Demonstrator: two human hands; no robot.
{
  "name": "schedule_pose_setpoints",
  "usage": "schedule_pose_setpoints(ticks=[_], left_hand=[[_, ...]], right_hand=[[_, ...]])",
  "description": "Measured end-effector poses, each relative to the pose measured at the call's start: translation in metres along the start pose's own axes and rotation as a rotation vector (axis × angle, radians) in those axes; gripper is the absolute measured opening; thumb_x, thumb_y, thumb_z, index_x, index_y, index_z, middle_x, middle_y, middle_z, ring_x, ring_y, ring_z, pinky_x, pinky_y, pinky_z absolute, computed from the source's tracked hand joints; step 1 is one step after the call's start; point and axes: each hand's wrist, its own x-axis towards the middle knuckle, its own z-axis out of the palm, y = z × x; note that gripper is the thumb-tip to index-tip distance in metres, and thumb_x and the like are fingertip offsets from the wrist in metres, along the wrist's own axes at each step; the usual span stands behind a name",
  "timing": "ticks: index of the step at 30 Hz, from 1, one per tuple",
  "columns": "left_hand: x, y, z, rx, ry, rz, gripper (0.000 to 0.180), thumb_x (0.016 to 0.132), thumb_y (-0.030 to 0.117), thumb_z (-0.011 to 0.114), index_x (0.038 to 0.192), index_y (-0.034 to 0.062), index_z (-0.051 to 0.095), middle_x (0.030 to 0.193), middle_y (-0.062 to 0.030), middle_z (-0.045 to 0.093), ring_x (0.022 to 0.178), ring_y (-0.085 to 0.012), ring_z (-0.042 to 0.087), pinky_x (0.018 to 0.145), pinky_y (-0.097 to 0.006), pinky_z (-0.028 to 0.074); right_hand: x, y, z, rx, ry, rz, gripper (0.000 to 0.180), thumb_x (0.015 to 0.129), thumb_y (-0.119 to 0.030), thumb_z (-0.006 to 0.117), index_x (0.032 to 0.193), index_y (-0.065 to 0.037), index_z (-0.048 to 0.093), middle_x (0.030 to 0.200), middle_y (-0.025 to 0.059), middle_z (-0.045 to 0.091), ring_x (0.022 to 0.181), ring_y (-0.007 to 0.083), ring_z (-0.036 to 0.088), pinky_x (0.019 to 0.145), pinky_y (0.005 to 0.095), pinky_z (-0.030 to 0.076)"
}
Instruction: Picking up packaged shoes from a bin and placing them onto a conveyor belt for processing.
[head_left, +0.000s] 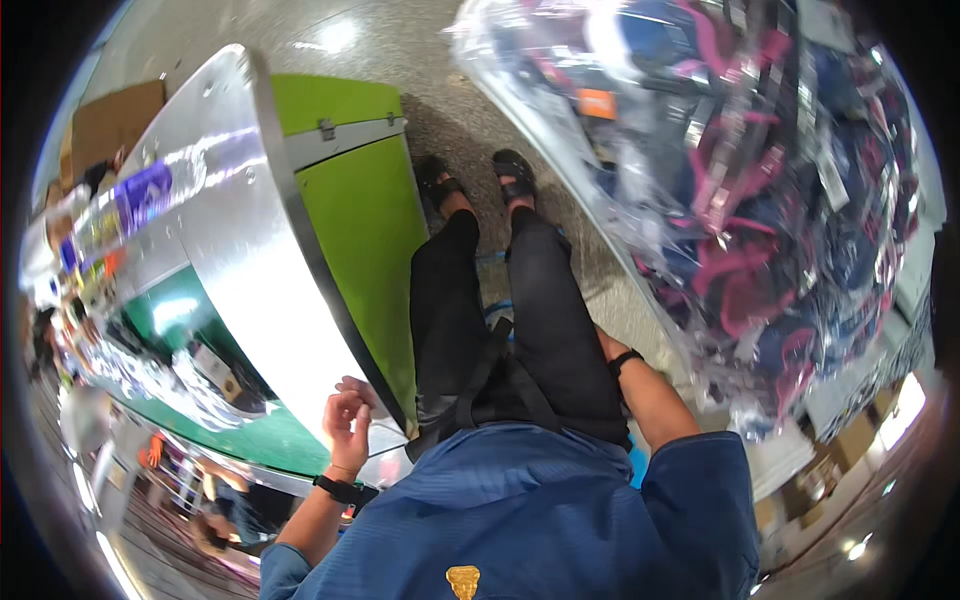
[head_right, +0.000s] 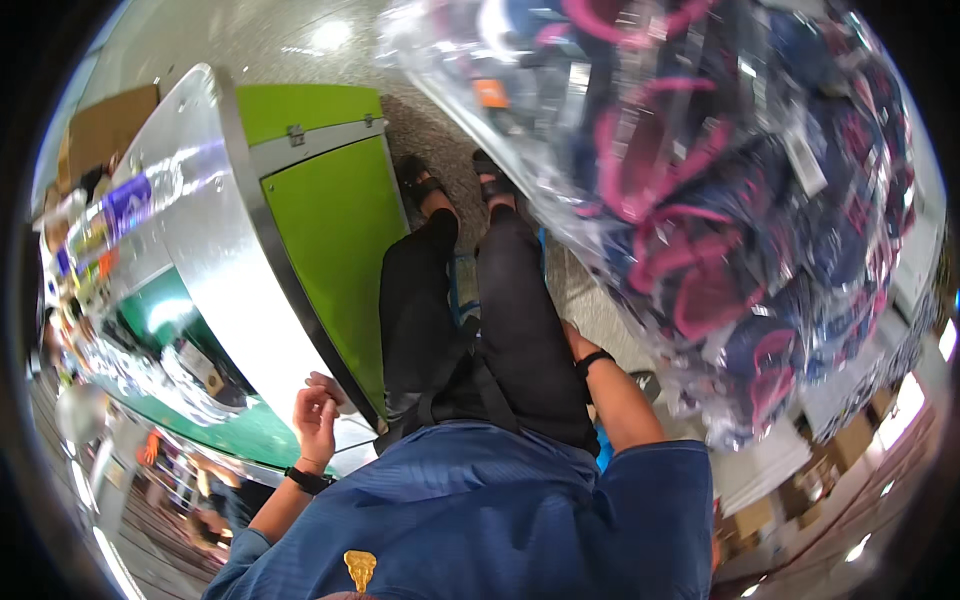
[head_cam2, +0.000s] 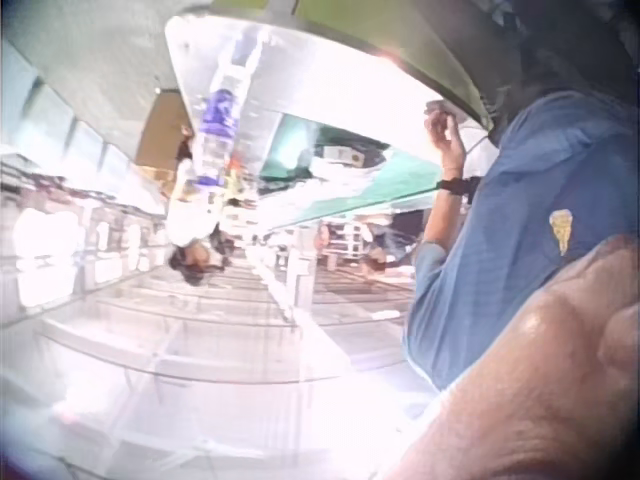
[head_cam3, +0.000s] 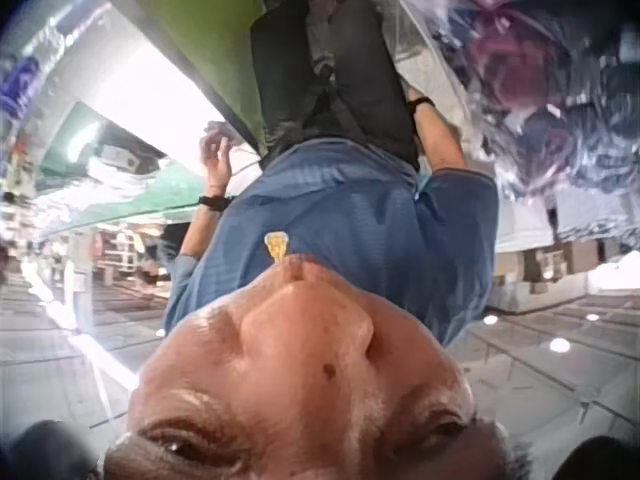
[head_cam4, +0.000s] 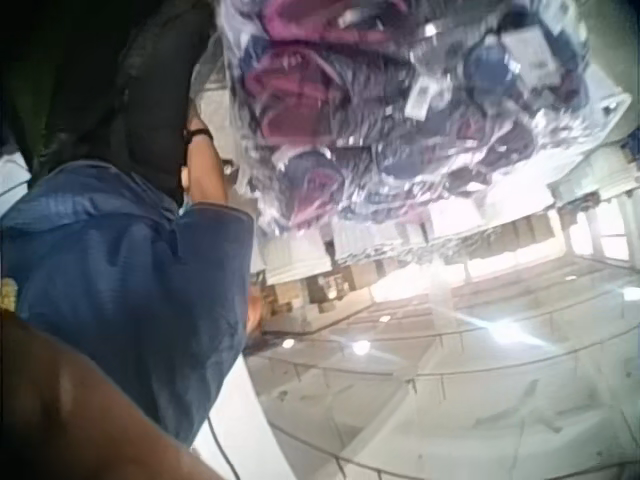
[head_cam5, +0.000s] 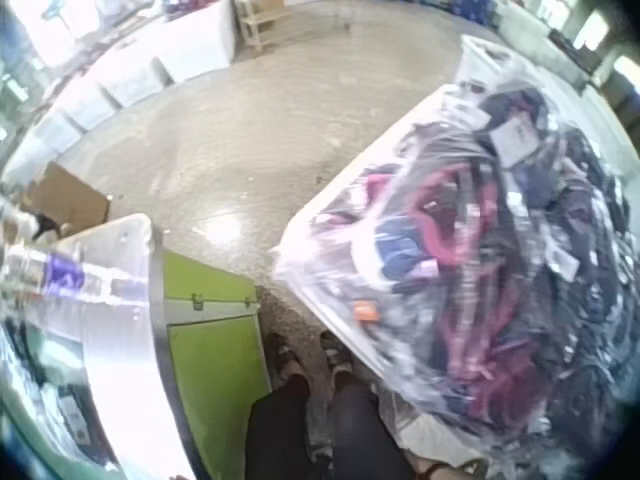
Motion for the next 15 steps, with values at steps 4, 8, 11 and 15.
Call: schedule_pose_setpoints(ticks=[4,8,11,15], left_hand=[[-0.016,0.048,-0.026,0.217,-0.294,-0.212,0.018,0.095,0.010,0.068,0.110,-0.0007,0.066,0.097,-0.0080,0.070,0.087,-0.0149,0.067,0.076,-0.029,0.053],[-0.024,0.085,-0.032,0.355,-0.372,-0.237,0.017,0.094,0.012,0.070,0.103,-0.0019,0.068,0.096,-0.0108,0.073,0.083,-0.0158,0.068,0.074,-0.029,0.053],[-0.028,0.104,-0.019,0.378,-0.325,-0.276,0.016,0.095,0.011,0.068,0.104,-0.0020,0.068,0.095,-0.0103,0.072,0.083,-0.0161,0.068,0.073,-0.029,0.053],[-0.043,0.107,0.009,0.437,-0.339,-0.286,0.017,0.096,0.011,0.067,0.107,-0.0027,0.068,0.093,-0.0082,0.071,0.082,-0.0130,0.066,0.070,-0.027,0.053]], right_hand=[[0.028,0.073,-0.040,-0.842,0.132,-0.552,0.035,0.098,-0.028,0.057,0.123,-0.005,0.068,0.117,0.0220,0.070,0.107,0.0355,0.068,0.089,0.0424,0.054],[-0.057,0.014,0.008,-1.592,0.177,-0.204,0.037,0.097,-0.023,0.055,0.132,-0.015,0.063,0.119,0.0231,0.067,0.112,0.0418,0.064,0.089,0.0499,0.054],[-0.051,0.070,-0.047,-1.556,0.238,-0.020,0.043,0.100,-0.027,0.050,0.140,-0.014,0.055,0.127,0.0202,0.065,0.118,0.0402,0.063,0.092,0.0569,0.052],[-0.012,0.187,-0.180,-1.558,0.315,0.008,0.048,0.101,-0.032,0.047,0.146,-0.015,0.049,0.130,0.0211,0.065,0.118,0.0412,0.063,0.095,0.0589,0.050]])
